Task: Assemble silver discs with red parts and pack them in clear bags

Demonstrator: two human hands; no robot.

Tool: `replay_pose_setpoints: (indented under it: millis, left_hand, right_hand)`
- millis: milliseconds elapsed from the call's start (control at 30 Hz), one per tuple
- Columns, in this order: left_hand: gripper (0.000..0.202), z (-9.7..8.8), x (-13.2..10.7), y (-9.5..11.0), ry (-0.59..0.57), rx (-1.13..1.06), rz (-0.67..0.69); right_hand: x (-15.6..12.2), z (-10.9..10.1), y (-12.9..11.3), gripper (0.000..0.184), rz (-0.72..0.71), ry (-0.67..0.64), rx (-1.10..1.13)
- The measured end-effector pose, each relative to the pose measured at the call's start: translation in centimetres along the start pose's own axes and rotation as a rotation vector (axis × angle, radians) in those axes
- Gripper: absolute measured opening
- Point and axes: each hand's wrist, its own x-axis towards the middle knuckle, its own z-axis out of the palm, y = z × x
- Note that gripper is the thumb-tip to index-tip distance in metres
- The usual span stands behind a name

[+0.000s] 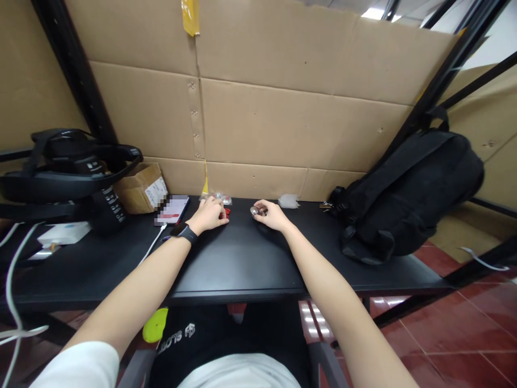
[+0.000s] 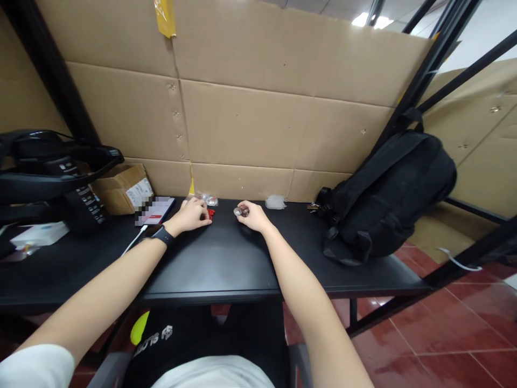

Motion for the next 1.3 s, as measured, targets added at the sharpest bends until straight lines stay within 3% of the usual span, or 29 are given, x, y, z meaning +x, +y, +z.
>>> replay_pose_setpoints:
  millis: [167, 367, 500, 633, 733, 933, 1067, 1300]
  left_hand:
    - [0.008, 0.3, -0.1, 2.0, 0.010, -0.049, 0.057]
    - [0.024, 0.3, -0.4, 4.2, -0.024, -0.175, 0.168]
    - [0.036, 1.3, -0.5, 5.4, -0.043, -0.185, 0.192]
    - [0.013, 2.5, -0.3, 5.7, -0.079, -0.287, 0.276]
    - [0.011, 2.5, -0.1, 5.2, -0.097, -0.307, 0.312]
    - [0.009, 0.4, 0.2, 3.9, 0.145, -0.418, 0.094]
    - [0.010, -0.8, 0.1, 3.7, 0.240, -0.494, -0.026]
    - [0.018, -1.2, 0.1, 4.3, 0.320, -0.562, -0.049]
  right_hand:
    - [-0.2, -0.3, -0.9, 0.039, -0.042, -0.014, -0.008]
    - [-0.4, -0.8, -1.8, 0.035, -0.054, -0.024, -0.016]
    - [-0.4, -0.8, -1.8, 0.035, -0.059, -0.033, -0.010]
    - [-0.4, -0.7, -1.8, 0.036, -0.057, -0.032, -0.006]
    - [-0.5, -0.8, -2.0, 0.034, -0.063, -0.032, 0.011]
    - [-0.5, -0.5, -2.9, 0.041, -0.070, 0.065, 0.126]
    - [-0.7, 0.2, -4.2, 0.048, -0.102, 0.091, 0.230]
    - [-1.3, 1.2, -6.2, 0.049, -0.185, 0.125, 0.265]
